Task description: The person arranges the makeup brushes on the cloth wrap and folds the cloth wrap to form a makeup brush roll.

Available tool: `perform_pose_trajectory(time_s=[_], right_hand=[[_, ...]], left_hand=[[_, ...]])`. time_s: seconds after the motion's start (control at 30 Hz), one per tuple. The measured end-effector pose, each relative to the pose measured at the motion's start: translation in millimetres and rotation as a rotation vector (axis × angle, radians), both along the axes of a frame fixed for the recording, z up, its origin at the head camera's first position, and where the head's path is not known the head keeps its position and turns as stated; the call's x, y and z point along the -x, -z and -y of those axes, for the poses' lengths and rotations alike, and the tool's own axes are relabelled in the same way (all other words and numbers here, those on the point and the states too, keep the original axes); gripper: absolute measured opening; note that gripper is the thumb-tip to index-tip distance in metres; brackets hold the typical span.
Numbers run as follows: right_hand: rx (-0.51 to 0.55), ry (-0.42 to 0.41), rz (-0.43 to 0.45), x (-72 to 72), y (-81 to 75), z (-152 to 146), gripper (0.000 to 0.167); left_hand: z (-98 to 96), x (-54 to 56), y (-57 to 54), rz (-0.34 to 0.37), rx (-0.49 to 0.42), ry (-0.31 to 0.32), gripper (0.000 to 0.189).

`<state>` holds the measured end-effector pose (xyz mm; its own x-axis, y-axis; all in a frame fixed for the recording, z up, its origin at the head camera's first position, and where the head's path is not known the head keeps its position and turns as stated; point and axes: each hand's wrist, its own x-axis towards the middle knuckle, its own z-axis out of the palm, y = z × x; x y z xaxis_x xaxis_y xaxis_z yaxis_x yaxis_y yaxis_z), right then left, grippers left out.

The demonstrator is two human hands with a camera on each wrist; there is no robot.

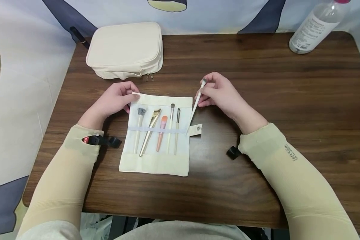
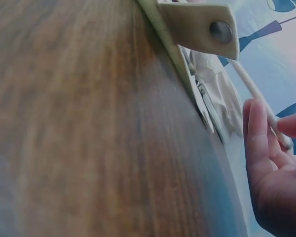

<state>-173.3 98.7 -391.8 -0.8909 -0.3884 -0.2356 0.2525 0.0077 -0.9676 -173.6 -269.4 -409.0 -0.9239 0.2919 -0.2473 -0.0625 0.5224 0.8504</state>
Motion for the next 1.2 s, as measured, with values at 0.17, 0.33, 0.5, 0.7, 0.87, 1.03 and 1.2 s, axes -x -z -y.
perform_pose_trajectory(time_s=[0.17, 0.33, 0.5, 0.7, 0.87, 1.03, 1.2], right_hand=[[0.03, 0.092, -0.035, -1.5, 4.9, -0.2, 0.018], [0.005, 0.106, -0.037, -3.3, 7.2, 0.5, 0.019], [-0.054, 0.094, -0.067, -1.4, 6.6, 2.9, 0.017], [-0.11, 0.005, -0.047, -2.8, 4.2, 6.8, 0.021], [-0.154, -0.054, -0.078, -4.2, 5.1, 9.7, 0.024], [-0.254, -0.115, -0.074, -5.8, 8.3, 11.2, 0.026], [-0.313, -0.148, -0.087, -7.6, 11.5, 14.2, 0.028]], left_hand=[[-1.1, -1.0, 3.1, -0.01, -0.005, -0.008, 0.008], [-1.4, -2.2, 6.3, 0.019, 0.0, 0.001, 0.009], [-1.6, -1.0, 2.0, -0.01, -0.006, -0.012, 0.009], [-0.5, -0.4, -1.2, 0.011, -0.007, -0.001, 0.008], [-1.8, -0.6, -2.8, -0.017, -0.01, -0.012, 0.01], [-1.3, -0.1, 1.4, 0.007, -0.011, -0.004, 0.009], [-1.1, 0.2, 3.2, -0.008, -0.001, -0.006, 0.008]])
